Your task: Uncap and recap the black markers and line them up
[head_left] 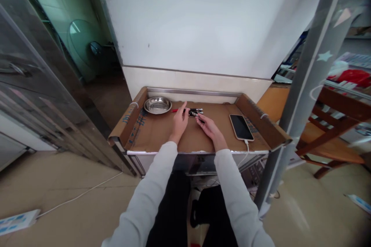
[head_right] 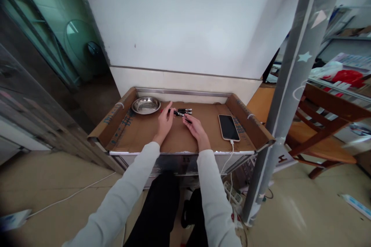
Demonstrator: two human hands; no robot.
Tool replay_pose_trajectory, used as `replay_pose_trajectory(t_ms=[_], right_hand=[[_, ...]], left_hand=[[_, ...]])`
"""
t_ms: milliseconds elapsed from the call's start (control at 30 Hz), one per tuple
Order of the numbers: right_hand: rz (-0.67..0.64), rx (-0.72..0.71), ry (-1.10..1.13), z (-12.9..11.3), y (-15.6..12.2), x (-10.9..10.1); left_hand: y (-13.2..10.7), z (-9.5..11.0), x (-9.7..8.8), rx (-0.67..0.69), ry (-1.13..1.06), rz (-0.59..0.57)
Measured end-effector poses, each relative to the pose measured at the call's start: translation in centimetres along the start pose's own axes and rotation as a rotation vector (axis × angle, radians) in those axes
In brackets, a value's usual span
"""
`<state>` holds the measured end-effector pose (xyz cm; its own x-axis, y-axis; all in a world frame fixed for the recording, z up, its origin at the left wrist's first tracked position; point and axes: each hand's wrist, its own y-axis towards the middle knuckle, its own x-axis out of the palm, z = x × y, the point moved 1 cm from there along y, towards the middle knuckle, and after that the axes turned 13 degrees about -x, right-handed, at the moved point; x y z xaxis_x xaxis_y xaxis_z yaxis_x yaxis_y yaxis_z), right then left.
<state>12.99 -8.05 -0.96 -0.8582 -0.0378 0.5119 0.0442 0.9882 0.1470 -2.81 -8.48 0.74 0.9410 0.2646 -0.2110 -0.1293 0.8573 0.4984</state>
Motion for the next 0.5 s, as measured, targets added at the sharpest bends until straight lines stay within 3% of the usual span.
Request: replay_pose_trajectory(t_ms=[167,200,267,367,500], right_hand=[[0.047,-0.066,0.002,-0.1,0.1,-0.2],[0.067,-0.096,-0.007,-0.1,0.1,-0.2],[0.127,-0.190,-0.072,-0.1,0.3,-0.4],[0.183,-0.397,-0.338,-0.1,0.2,-0.6],[0.069,-0.571,-0.672,-0.2,-0.6,-0.1]], left_hand=[[0.3,-0.9,-0.1,-0.129,-0.061,0.131],[0.3,-1.2,0.0,-0.173,-0.055,0.086],[0.4,-1.7,0.4,-0.225,-0.019,-0.134],[0.2,-1.8,0.9,-0.120,0.086,-0.457],[0.1,-1.4,1.0,0.064,0.260,-0.491]])
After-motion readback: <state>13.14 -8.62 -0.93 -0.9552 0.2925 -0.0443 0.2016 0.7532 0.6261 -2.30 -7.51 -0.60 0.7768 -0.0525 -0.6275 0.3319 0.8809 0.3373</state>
